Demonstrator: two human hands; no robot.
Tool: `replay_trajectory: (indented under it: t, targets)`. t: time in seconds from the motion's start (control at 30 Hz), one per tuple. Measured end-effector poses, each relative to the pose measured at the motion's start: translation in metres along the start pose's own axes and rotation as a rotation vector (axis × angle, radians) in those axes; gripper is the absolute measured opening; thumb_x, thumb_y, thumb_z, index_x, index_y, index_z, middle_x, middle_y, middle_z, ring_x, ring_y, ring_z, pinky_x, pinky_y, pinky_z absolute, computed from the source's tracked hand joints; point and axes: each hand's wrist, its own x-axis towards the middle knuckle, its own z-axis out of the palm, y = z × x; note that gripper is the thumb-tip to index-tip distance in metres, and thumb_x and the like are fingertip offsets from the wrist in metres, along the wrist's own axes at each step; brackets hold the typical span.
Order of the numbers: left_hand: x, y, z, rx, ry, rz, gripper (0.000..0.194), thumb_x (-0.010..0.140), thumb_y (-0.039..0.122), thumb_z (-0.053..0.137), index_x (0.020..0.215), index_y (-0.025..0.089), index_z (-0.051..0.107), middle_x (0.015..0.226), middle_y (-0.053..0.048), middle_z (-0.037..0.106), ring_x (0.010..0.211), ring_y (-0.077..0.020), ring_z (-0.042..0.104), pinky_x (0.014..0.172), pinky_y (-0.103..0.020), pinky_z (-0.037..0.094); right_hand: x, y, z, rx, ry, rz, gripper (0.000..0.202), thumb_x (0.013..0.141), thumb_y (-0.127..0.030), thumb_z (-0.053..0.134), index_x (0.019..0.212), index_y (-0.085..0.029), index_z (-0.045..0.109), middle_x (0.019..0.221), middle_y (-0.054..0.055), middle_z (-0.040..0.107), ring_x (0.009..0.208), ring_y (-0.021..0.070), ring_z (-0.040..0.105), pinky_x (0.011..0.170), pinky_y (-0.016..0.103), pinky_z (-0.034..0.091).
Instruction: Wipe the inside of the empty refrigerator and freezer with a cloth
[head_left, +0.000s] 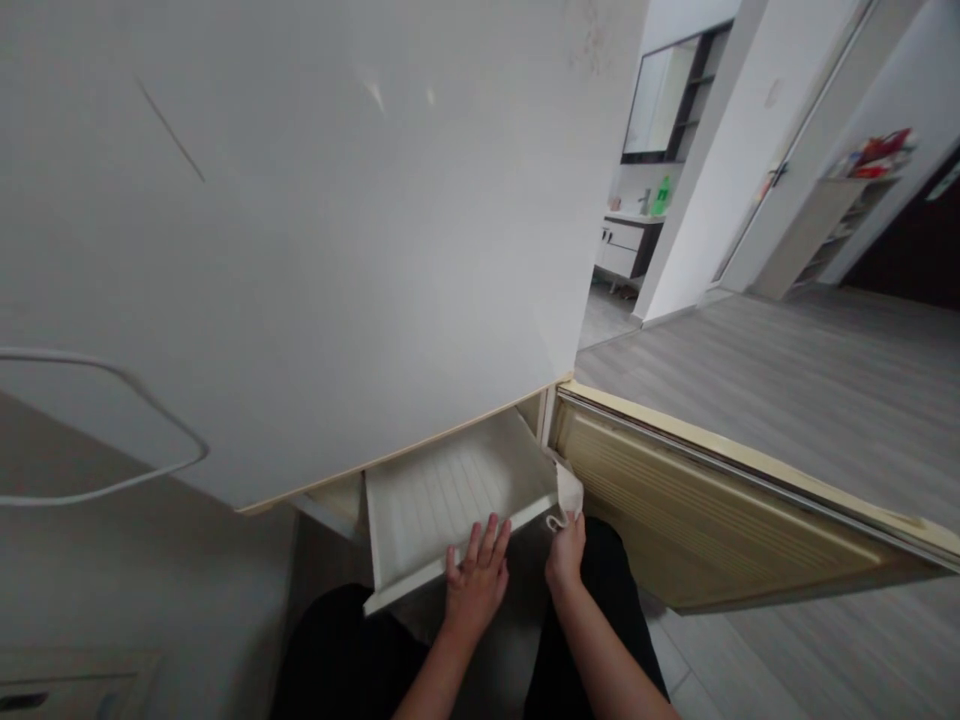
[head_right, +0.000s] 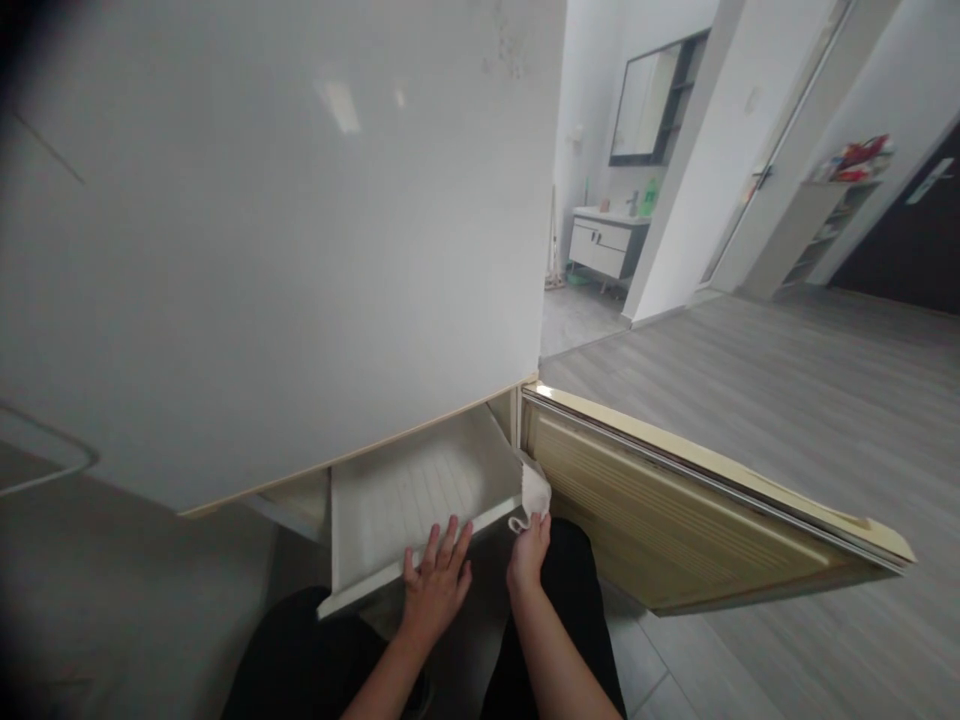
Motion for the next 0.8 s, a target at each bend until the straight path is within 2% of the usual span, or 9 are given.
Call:
replay_trajectory:
  t: [0.1,0.17,0.27,0.33,0.4,0.6,0.67,0.73,0.8]
  targets:
    - [0.037,-0.014,-0.001,-0.057,-0.088,-0.067,0.073,0.100,0.035,0.053,0.163,0.037,0.017,0.165,-0.006,0.040,0.157,-0.0278,0.027,0.126,-0.057,-0.011,0.004,0.005,0.001,0.068,-0.089,0.177,0.058,0.081,-0.052,0.056,0.128,-0.017,0.058,0.130,0.015,0.067,0.110,0.0263,0.071,0.087,0.039,0.061]
    - [0.069,-0.025,0.000,-0.075,-0.168,-0.126,0.072,0.100,0.023,0.046,0.164,0.035,0.016,0.170,-0.008,0.030,0.158,-0.0323,0.024,0.125,-0.065,-0.002,0.000,0.009,0.003,0.057,-0.275,0.288,0.054,0.084,-0.051,0.050,0.127,-0.017,0.057,0.131,0.018,0.066,0.109,0.0282,0.071,0.086,0.045,0.061]
    - [0.117,-0.045,0.006,-0.080,-0.242,-0.138,0.075,0.098,0.030,0.051,0.165,0.022,0.018,0.173,-0.013,0.018,0.160,-0.0371,0.012,0.125,-0.069,-0.001,-0.016,0.011,0.007,-0.009,-0.525,0.366,0.050,0.088,-0.050,0.046,0.123,-0.019,0.062,0.121,0.017,0.071,0.104,0.0296,0.072,0.083,0.049,0.061]
    - [0.142,-0.060,0.013,-0.069,-0.276,-0.145,0.078,0.097,0.031,0.050,0.165,0.014,0.016,0.172,-0.017,0.018,0.160,-0.0368,0.011,0.126,-0.067,-0.001,-0.029,0.007,0.011,-0.017,-0.619,0.375,0.045,0.085,-0.050,0.053,0.114,-0.020,0.068,0.110,0.014,0.074,0.099,0.0303,0.072,0.078,0.046,0.060]
    - [0.158,-0.074,0.021,-0.078,-0.307,-0.142,0.075,0.097,0.027,0.046,0.165,0.014,0.016,0.171,-0.018,0.021,0.160,-0.0350,0.012,0.127,-0.066,-0.002,-0.040,0.002,0.014,-0.016,-0.695,0.366,0.042,0.080,-0.052,0.061,0.103,-0.018,0.072,0.099,0.013,0.075,0.095,0.0300,0.071,0.077,0.042,0.059]
    - [0.180,-0.101,0.030,-0.205,-0.358,-0.113,0.071,0.095,0.014,0.034,0.165,0.020,0.021,0.170,-0.013,0.029,0.161,-0.0296,0.012,0.127,-0.064,-0.001,-0.048,-0.006,0.014,-0.112,-0.820,0.283,0.045,0.077,-0.058,0.068,0.089,-0.015,0.074,0.089,0.009,0.075,0.093,0.0277,0.069,0.082,0.036,0.055]
    - [0.179,-0.096,0.025,-0.217,-0.350,-0.133,0.068,0.096,0.017,0.037,0.163,0.018,0.026,0.170,-0.015,0.031,0.160,-0.0307,0.014,0.127,-0.063,0.002,-0.045,-0.007,0.012,-0.159,-0.799,0.240,0.046,0.076,-0.059,0.068,0.087,-0.015,0.074,0.087,0.009,0.074,0.091,0.0273,0.068,0.084,0.036,0.054]
    - [0.169,-0.082,0.017,-0.357,-0.349,-0.190,0.062,0.099,0.027,0.043,0.159,0.014,0.036,0.168,-0.018,0.034,0.159,-0.0325,0.018,0.128,-0.061,0.005,-0.041,-0.005,0.010,-0.226,-0.769,0.188,0.047,0.076,-0.060,0.065,0.087,-0.015,0.074,0.087,0.009,0.074,0.089,0.0269,0.068,0.086,0.037,0.054]
    - [0.147,-0.061,0.006,-0.758,-0.375,-0.291,0.058,0.098,0.038,0.050,0.150,0.012,0.049,0.163,-0.020,0.041,0.156,-0.0321,0.027,0.129,-0.054,0.011,-0.037,0.000,0.006,-0.321,-0.757,0.113,0.046,0.081,-0.058,0.059,0.090,-0.015,0.073,0.090,0.010,0.075,0.090,0.0266,0.069,0.088,0.038,0.053]
